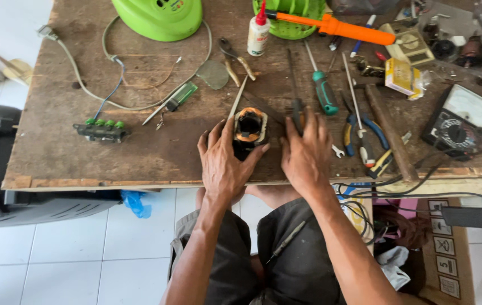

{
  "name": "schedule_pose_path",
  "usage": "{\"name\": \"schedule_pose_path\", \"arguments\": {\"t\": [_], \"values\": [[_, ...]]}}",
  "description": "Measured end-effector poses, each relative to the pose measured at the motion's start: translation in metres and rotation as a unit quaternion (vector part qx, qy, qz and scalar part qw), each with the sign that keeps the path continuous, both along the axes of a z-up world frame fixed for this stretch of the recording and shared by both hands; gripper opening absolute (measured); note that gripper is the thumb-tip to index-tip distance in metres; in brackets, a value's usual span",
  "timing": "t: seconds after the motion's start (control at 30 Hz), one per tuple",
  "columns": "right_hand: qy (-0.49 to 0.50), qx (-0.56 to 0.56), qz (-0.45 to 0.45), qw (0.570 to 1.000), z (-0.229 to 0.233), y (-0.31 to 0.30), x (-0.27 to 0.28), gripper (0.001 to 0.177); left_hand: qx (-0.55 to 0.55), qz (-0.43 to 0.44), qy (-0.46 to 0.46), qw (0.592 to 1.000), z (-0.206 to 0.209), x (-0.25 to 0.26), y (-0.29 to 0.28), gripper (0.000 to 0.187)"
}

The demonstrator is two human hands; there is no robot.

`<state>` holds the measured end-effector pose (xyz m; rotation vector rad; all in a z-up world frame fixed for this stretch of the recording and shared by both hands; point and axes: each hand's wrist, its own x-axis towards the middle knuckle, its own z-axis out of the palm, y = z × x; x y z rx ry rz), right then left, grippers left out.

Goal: The person sits at a workbench and manipulates a small cylindrical electrical component with copper windings. They use a flathead screwdriver to pry and adjust the windings and internal parts, then continue to adjust the component by hand.

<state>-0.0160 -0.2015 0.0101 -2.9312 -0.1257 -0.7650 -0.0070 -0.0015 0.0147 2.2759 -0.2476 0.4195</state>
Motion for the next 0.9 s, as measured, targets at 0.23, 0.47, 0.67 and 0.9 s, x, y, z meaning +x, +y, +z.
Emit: {"name": "schedule_pose_path", "arguments": {"t": [0.23,0.47,0.67,0.9], "values": [[-0.068,0.034,0.032,0.997,-0.037,-0.025,0.019,0.024,-0.015,0.009,0.025,1.0,-0.004,0.0,0.0,0.102],[-0.016,0.099,0.093,0.991,-0.013,-0.032,-0.016,0.034,-0.029,0.012,-0.019,0.999,-0.006,0.001,-0.001,0.097],[-0.03,0.094,0.049,0.994,-0.029,-0.058,-0.04,0.052,-0.01,0.012,-0.013,1.0,-0.004,0.001,-0.001,0.098],[-0.027,0.157,0.096,0.983,-0.023,-0.055,-0.058,0.051,0.011,0.003,-0.001,1.0,-0.001,0.002,0.0,0.102]]}}
